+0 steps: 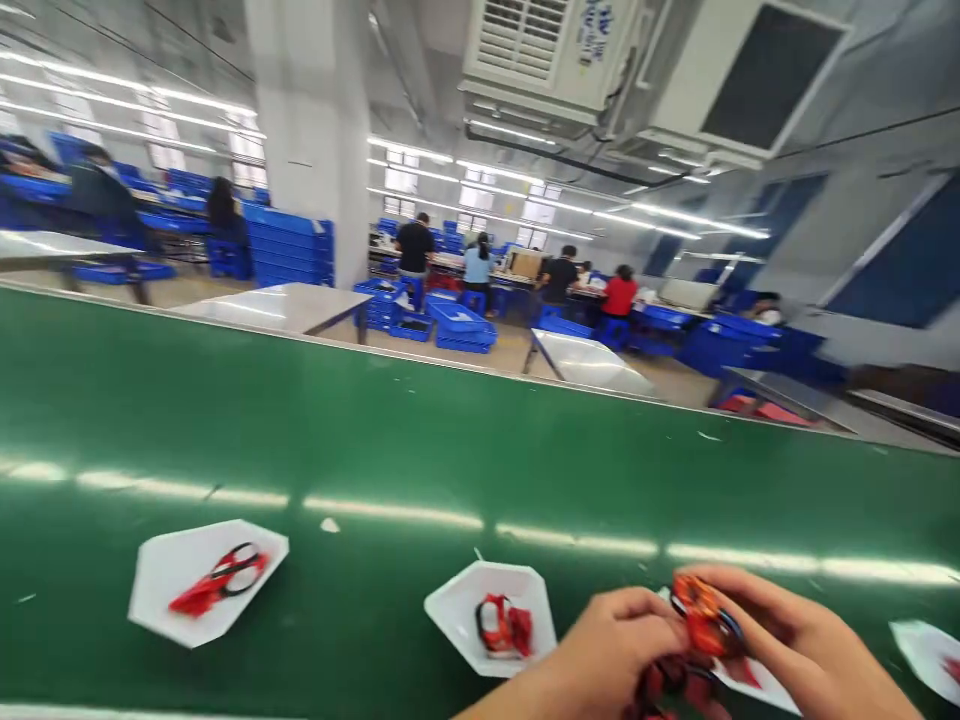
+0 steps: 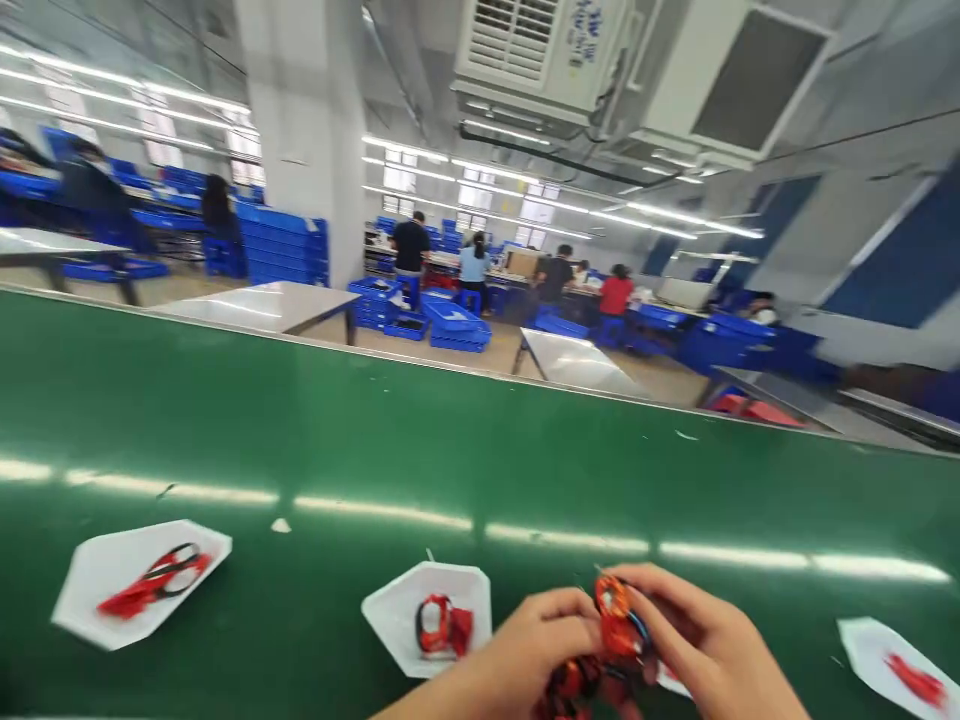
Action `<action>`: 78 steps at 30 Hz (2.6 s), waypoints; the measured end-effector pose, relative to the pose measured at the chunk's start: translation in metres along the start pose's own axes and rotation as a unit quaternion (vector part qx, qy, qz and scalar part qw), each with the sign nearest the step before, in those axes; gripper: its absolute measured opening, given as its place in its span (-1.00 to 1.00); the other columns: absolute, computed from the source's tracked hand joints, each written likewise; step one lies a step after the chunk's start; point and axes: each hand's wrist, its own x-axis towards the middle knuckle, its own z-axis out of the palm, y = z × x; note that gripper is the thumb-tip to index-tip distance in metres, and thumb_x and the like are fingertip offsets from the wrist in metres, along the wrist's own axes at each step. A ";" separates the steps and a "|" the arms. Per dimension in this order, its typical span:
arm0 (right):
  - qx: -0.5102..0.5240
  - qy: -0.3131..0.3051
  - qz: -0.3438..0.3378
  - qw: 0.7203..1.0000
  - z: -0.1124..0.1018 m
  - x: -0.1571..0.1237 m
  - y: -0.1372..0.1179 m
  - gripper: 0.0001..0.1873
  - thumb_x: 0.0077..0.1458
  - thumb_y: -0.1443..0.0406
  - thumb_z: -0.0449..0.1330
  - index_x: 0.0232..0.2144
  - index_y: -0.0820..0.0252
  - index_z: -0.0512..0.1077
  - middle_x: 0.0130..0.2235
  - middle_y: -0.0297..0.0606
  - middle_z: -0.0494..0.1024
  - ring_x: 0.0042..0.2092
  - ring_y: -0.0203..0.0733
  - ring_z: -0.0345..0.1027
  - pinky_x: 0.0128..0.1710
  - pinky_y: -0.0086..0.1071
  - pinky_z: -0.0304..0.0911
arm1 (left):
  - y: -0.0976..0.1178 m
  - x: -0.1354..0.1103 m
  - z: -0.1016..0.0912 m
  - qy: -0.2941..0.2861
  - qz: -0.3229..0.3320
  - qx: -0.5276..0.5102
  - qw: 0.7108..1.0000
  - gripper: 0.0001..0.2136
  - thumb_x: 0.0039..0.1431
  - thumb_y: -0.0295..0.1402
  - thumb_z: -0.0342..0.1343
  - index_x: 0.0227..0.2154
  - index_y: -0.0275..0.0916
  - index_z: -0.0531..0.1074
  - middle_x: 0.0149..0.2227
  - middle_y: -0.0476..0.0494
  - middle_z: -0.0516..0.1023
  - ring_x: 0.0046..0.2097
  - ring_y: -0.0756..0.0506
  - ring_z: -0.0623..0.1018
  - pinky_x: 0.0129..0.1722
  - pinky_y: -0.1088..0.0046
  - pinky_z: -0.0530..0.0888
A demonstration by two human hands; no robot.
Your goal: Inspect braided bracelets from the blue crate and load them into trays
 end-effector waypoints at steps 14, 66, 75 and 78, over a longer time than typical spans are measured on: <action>0.151 -0.027 0.053 0.987 -0.011 0.007 -0.011 -0.70 0.01 0.10 0.19 -0.31 0.22 0.48 -0.47 -0.32 0.49 -0.61 -0.40 0.24 -0.64 -0.51 0.21 | 0.006 0.001 0.025 0.021 -0.037 0.083 0.996 -0.78 0.03 -0.17 0.12 -0.39 -0.24 0.40 -0.28 -0.13 0.42 -0.30 -0.12 0.49 -0.62 0.55 0.38; 0.159 -0.094 0.109 0.977 -0.018 0.001 -0.020 -0.84 0.03 0.26 0.11 -0.40 0.25 0.41 -0.52 -0.38 0.43 -0.62 -0.45 0.17 -0.70 -0.58 0.06 | 0.013 -0.005 0.032 0.127 0.025 0.060 0.990 -0.63 0.10 -0.14 0.03 -0.12 -0.28 0.42 -0.50 -0.11 0.51 -0.55 -0.03 0.38 -0.51 0.47 0.33; 0.257 -0.142 0.204 0.934 -0.023 0.002 -0.019 -0.80 -0.09 0.22 0.22 -0.49 0.28 0.41 -0.55 -0.39 0.37 -0.61 -0.48 0.16 -0.73 -0.63 0.07 | 0.011 -0.006 0.038 0.138 0.021 0.050 0.989 -0.71 0.06 -0.18 0.09 -0.27 -0.29 0.48 -0.40 -0.14 0.50 -0.50 -0.02 0.37 -0.54 0.47 0.34; 0.256 -0.160 0.209 0.930 -0.024 0.001 -0.019 -0.82 -0.08 0.22 0.21 -0.48 0.27 0.40 -0.54 -0.40 0.37 -0.61 -0.48 0.17 -0.73 -0.62 0.08 | 0.010 -0.004 0.036 0.140 0.017 0.035 0.989 -0.73 0.05 -0.20 0.10 -0.30 -0.30 0.48 -0.40 -0.15 0.49 -0.49 -0.02 0.37 -0.56 0.47 0.34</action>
